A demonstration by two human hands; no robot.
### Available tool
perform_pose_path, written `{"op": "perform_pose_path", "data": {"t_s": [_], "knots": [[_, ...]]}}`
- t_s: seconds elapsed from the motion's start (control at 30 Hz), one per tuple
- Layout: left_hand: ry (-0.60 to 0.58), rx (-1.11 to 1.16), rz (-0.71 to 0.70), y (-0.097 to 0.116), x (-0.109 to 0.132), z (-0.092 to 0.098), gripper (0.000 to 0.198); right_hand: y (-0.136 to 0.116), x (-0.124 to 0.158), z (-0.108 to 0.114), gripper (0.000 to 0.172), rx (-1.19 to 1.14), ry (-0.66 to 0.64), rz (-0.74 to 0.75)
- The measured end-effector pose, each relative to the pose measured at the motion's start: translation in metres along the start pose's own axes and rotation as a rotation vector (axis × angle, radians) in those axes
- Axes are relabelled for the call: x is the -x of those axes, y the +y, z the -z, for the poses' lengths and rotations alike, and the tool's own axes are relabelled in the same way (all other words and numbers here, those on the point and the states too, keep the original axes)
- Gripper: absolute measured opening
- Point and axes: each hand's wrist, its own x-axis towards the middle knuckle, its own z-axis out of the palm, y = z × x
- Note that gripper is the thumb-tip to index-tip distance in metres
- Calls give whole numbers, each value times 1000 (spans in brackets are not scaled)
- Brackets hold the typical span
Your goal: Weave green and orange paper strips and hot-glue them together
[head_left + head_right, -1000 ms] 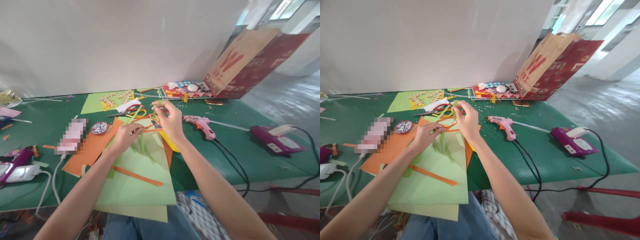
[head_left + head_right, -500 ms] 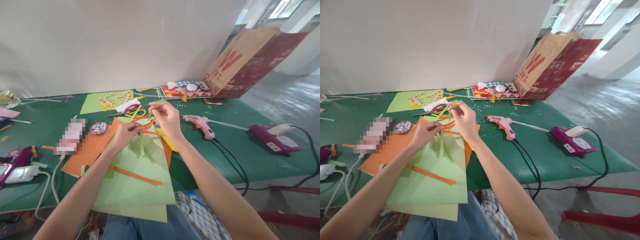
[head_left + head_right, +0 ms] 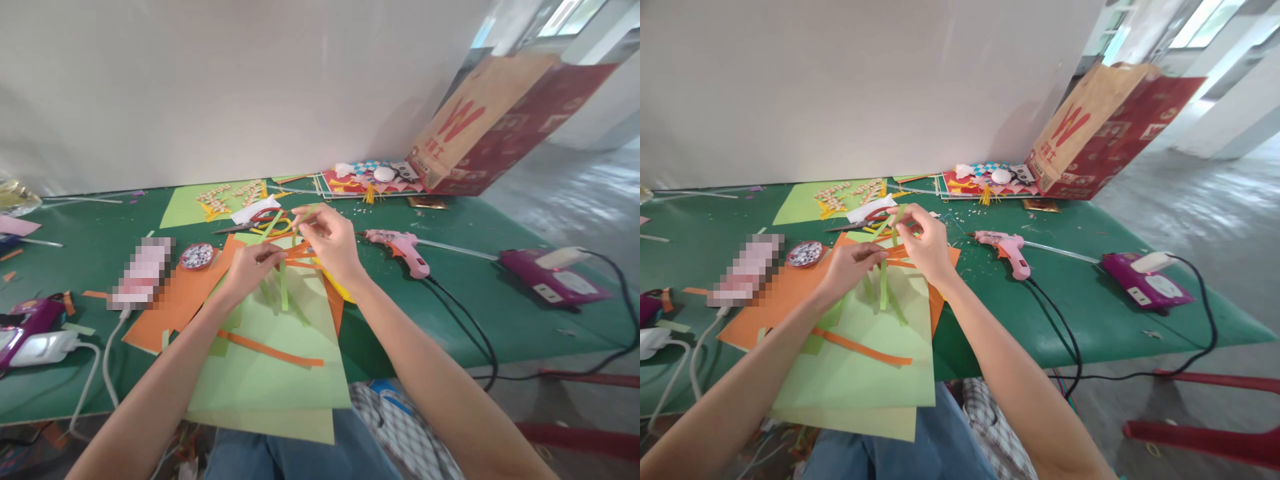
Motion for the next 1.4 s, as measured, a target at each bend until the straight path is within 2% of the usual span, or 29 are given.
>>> {"op": "perform_pose_path", "data": {"t_s": [0.37, 0.6, 0.87, 1.2, 1.4], "knots": [[9, -63, -53, 6, 1, 2, 23, 3, -1, 1, 19, 100, 30, -4], [21, -90, -83, 7, 1, 2, 25, 5, -1, -1, 19, 58, 7, -81], [25, -144, -135, 10, 4, 2, 21, 12, -3, 0, 18, -8, 42, -196], [54, -120, -95, 5, 1, 2, 22, 9, 0, -2, 13, 53, -21, -171], [75, -134, -92, 6, 2, 2, 23, 7, 0, -2, 13, 76, -12, -178]]}}
